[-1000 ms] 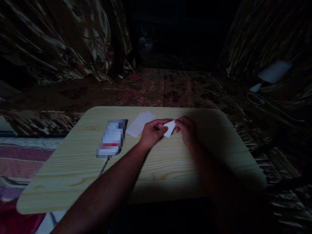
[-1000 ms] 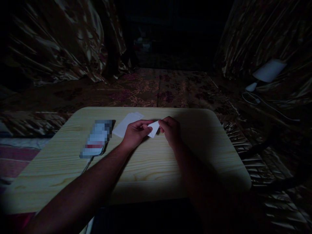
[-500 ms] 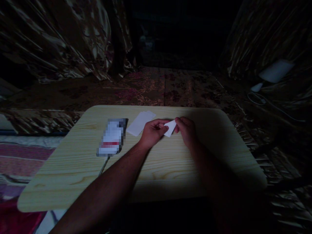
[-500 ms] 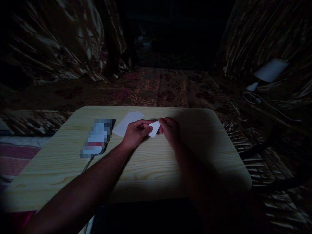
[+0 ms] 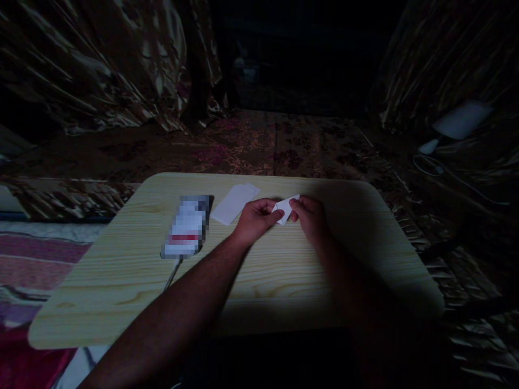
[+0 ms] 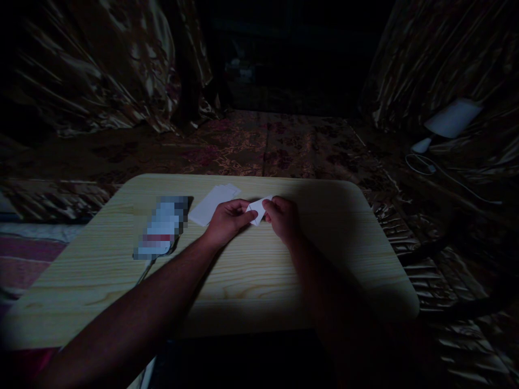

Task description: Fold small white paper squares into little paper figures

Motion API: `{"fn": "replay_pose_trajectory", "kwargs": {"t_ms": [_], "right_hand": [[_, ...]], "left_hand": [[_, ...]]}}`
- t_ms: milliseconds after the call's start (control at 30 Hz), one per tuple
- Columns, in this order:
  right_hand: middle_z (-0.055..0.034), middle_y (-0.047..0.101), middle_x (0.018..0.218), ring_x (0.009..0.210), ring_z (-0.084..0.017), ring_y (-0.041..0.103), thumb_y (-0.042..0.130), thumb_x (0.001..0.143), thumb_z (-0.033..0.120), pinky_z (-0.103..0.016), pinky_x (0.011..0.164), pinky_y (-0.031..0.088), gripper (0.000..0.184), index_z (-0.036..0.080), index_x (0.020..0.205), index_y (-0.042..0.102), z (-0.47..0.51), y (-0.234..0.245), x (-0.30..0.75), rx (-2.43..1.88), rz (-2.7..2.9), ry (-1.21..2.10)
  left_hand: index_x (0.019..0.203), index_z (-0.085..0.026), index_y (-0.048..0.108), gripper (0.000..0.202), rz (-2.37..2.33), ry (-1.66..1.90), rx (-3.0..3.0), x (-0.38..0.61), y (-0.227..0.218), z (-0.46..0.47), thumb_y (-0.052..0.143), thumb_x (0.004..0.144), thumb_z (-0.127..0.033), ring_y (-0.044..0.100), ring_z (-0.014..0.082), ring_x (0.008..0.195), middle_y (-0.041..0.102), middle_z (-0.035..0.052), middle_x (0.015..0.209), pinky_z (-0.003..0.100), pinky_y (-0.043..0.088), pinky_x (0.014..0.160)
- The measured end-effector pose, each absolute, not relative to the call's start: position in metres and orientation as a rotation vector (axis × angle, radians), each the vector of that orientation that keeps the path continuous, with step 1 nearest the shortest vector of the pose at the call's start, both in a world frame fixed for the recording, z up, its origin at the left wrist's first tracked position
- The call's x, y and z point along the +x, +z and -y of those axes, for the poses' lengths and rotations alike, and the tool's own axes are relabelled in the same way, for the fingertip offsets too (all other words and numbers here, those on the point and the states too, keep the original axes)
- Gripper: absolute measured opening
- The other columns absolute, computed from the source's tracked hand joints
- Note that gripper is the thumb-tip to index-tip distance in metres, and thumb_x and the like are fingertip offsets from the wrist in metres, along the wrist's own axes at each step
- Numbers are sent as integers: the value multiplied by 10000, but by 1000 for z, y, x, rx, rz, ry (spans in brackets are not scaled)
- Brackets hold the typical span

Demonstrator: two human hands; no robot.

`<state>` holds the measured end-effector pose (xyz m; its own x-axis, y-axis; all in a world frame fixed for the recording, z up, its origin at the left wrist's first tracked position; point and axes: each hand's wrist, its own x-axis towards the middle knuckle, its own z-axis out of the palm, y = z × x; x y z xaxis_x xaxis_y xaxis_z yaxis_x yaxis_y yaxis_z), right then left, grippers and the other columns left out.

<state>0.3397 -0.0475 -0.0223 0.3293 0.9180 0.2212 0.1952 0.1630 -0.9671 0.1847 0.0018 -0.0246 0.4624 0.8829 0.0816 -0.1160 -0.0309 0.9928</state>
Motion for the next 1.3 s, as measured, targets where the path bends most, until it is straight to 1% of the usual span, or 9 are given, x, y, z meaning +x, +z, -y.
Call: {"fn": "replay_pose_trajectory", "kwargs": {"t_ms": [67, 133, 267, 400, 600, 800, 1067, 1300], "right_hand": [[33, 527, 479, 466, -103, 454, 586, 851, 408, -253, 512, 355, 383, 196, 539, 519, 47, -22, 340, -1326, 1150, 710], [34, 530, 480, 469, -104, 461, 585, 852, 407, -251, 518, 361, 381, 193, 542, 524, 47, -22, 341, -1334, 1153, 706], [36, 533, 478, 474, -103, 475, 591, 849, 421, -245, 527, 372, 383, 188, 550, 530, 47, -22, 341, -1323, 1139, 722], [38, 532, 478, 467, -100, 474, 598, 846, 415, -240, 511, 364, 379, 188, 551, 526, 47, -23, 340, -1312, 1125, 749], [33, 536, 484, 477, -105, 489, 591, 837, 429, -242, 526, 392, 377, 191, 552, 525, 48, -20, 337, -1332, 1120, 762], [32, 528, 466, 466, -99, 474, 596, 835, 407, -239, 510, 375, 374, 188, 539, 529, 49, -19, 335, -1327, 1165, 781], [35, 531, 471, 465, -95, 478, 613, 833, 382, -236, 503, 369, 359, 186, 542, 540, 48, -21, 337, -1287, 1143, 841], [28, 532, 471, 457, -97, 475, 570, 868, 456, -240, 495, 359, 402, 181, 575, 573, 49, -20, 334, -1334, 1241, 864]], "left_hand": [[697, -129, 667, 292, -769, 896, 1397, 184, -26, -3, 782, 680, -397, 519, 90, 512, 660, 23, 621, 213, 375, 493], [651, -133, 632, 323, -788, 876, 1418, 183, -26, -4, 756, 707, -427, 480, 79, 479, 632, 12, 581, 208, 334, 466], [670, -139, 623, 324, -792, 870, 1415, 183, -27, -5, 723, 743, -438, 443, 71, 461, 608, -5, 562, 207, 302, 456], [693, -142, 623, 296, -769, 897, 1373, 183, -27, -7, 731, 739, -414, 467, 85, 480, 612, -2, 573, 216, 320, 470], [669, -143, 605, 285, -776, 903, 1365, 182, -27, -7, 733, 737, -388, 450, 83, 465, 590, -7, 550, 219, 300, 458], [647, -140, 593, 293, -755, 906, 1360, 181, -26, -6, 723, 747, -384, 462, 85, 474, 575, -9, 551, 222, 320, 472], [619, -148, 572, 288, -760, 901, 1363, 181, -23, -5, 720, 740, -363, 423, 78, 443, 536, -22, 512, 223, 293, 450], [631, -156, 566, 293, -772, 936, 1309, 180, -28, -8, 707, 753, -382, 420, 79, 433, 530, -29, 504, 224, 282, 442]]}}
